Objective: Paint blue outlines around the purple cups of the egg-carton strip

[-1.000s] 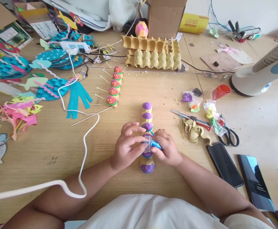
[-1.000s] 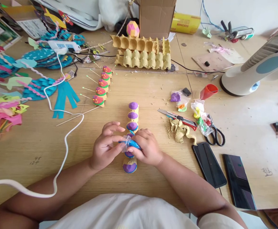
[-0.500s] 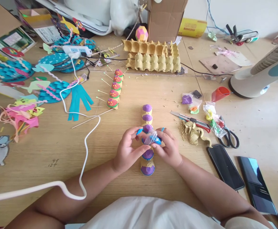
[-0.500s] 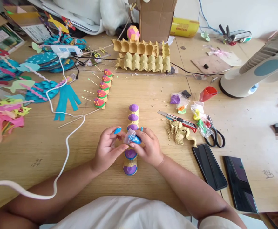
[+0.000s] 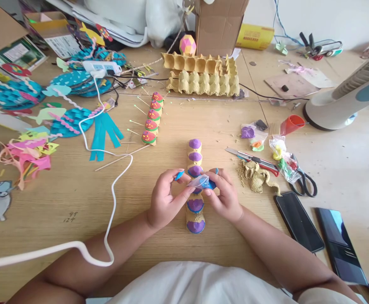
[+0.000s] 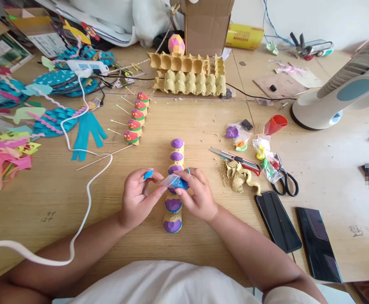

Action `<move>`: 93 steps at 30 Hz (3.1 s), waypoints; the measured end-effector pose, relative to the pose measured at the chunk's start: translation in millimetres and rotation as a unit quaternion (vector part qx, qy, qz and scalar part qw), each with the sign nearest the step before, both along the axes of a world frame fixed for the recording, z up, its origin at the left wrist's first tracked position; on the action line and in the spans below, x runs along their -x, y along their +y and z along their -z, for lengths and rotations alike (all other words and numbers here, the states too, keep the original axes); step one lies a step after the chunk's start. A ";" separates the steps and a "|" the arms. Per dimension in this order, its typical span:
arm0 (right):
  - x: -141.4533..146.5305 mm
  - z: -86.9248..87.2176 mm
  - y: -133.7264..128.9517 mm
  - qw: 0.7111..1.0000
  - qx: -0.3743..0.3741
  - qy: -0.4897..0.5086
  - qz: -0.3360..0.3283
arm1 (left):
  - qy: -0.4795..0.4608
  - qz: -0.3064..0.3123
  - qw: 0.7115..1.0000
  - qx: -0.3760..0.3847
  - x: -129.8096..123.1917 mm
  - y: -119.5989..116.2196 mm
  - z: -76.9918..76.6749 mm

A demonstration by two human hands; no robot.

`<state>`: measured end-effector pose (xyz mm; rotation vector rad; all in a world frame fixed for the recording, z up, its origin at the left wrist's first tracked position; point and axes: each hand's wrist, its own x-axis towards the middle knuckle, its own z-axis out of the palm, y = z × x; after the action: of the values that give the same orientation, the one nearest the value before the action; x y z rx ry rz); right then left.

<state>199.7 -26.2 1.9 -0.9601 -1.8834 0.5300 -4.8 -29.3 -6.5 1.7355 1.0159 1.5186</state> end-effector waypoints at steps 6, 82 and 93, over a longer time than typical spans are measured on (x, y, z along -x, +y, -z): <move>1.5 3.2 -1.6 1.000 -0.020 -0.005 0.004 | 0.077 -0.016 0.991 -0.106 3.9 0.9 -6.1; 7.6 -9.4 -5.3 0.994 0.025 0.101 -0.019 | -0.091 0.143 0.979 0.113 -8.0 -5.3 -6.9; 6.3 -9.8 -7.2 0.994 0.025 0.094 -0.043 | -0.100 0.142 0.977 0.123 -8.4 -7.4 -7.2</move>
<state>193.4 -33.4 11.7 -0.8341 -1.7539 0.6971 3.7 -36.7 0.7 1.4513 0.7792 1.2960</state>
